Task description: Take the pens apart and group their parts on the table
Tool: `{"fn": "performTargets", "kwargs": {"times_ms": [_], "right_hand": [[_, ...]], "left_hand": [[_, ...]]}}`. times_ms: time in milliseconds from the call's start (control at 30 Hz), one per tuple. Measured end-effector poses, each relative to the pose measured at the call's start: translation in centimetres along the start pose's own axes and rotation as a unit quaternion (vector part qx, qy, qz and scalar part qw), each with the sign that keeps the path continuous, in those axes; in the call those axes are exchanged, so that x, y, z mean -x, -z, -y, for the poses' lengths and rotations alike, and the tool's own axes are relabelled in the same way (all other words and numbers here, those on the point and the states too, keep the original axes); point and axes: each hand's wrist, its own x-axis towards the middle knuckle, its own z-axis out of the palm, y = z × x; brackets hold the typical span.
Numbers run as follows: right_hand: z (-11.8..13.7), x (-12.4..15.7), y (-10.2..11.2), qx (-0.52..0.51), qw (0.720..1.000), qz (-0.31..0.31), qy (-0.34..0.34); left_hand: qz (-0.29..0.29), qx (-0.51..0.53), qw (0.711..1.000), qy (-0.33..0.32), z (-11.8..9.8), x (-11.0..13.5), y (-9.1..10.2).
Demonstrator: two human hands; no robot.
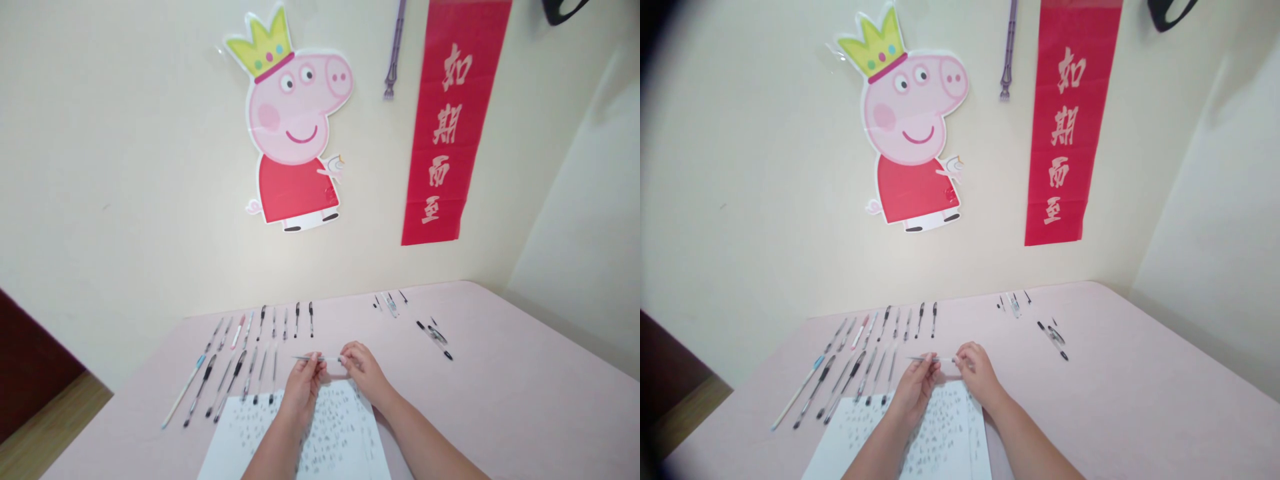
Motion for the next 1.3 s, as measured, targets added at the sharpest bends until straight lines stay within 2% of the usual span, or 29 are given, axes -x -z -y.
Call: {"fn": "performTargets", "kwargs": {"times_ms": [133, 367, 567, 967, 1300], "right_hand": [[0.28, -0.10, 0.15, -0.004, 1.000, -0.004, 0.004], [0.25, -0.03, 0.14, 0.012, 1.000, -0.004, -0.012], [0.15, -0.12, 0.12, 0.031, 0.999, 0.021, 0.012], [0.31, -0.12, 0.25, 0.019, 1.000, -0.014, 0.010], [0.45, 0.02, 0.23, 0.057, 0.998, 0.008, -0.036]], "left_hand": [[-0.017, 0.005, 1.000, 0.003, -0.01, 0.04, -0.09], [-0.004, 0.000, 1.000, 0.001, 0.08, -0.09, 0.32], [0.005, -0.004, 1.000, 0.002, 0.08, 0.04, 0.20], [-0.008, 0.001, 1.000, 0.000, 0.00, -0.01, 0.06], [-0.024, -0.005, 1.000, 0.003, -0.28, 0.35, -0.49]]}}
